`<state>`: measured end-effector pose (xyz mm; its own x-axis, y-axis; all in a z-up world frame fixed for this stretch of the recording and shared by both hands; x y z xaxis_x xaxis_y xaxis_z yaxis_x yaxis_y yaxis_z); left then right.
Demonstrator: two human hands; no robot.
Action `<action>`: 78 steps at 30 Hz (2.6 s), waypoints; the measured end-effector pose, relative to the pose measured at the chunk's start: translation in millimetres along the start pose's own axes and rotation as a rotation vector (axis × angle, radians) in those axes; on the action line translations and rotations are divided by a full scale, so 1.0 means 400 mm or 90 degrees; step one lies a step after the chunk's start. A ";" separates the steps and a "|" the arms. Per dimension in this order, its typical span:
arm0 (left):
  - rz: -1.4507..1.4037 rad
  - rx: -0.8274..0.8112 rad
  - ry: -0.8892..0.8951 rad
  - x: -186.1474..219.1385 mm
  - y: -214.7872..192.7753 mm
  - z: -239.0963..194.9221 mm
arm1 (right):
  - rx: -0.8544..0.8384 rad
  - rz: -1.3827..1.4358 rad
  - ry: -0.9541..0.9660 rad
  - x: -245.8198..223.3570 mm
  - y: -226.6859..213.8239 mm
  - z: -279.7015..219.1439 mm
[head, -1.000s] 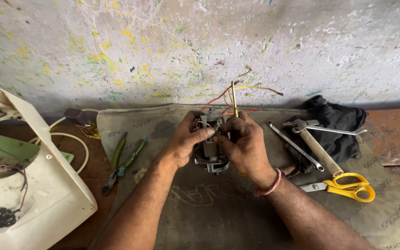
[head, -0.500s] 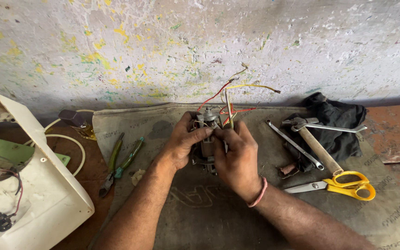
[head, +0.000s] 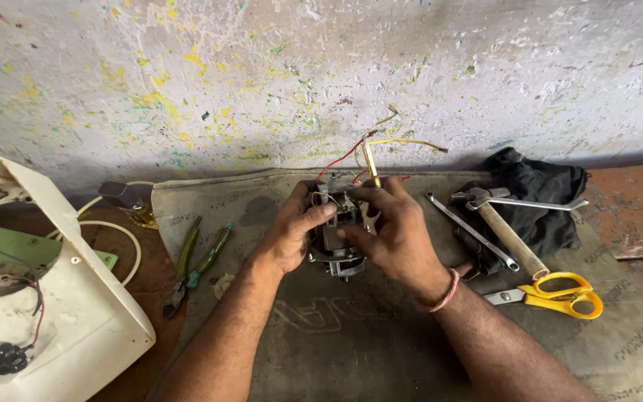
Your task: The person disassembles and adjusts a blender motor unit by hand. They use a screwdriver, pliers, and a wrench to detach wires and loosen components on a workbench.
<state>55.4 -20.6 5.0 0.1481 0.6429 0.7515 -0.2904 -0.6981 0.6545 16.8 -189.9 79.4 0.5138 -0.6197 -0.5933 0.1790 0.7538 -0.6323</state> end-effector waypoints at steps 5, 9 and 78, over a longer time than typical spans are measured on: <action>-0.014 -0.004 0.018 -0.013 -0.023 -0.003 | -0.005 0.021 -0.040 0.022 0.030 0.005; 0.324 0.132 0.164 0.025 -0.074 -0.024 | -0.011 0.033 -0.017 0.039 0.040 0.007; 0.760 0.218 0.581 -0.030 0.204 -0.160 | 0.133 0.082 -0.090 0.015 0.045 -0.020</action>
<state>-30.6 -65.2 44.1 -0.6527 -0.4453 0.6130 0.4271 -0.8845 -0.1878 16.2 -181.7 60.5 0.6525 -0.4899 -0.5781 0.2654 0.8623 -0.4312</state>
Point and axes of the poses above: each hand's wrist, its own z-axis towards the middle knuckle, its own y-axis out of the palm, x = y × z, the point moved 6 cm from there along z, towards the middle knuckle, and after that the axes turned 15 degrees about -z, right-handed, at the moved point
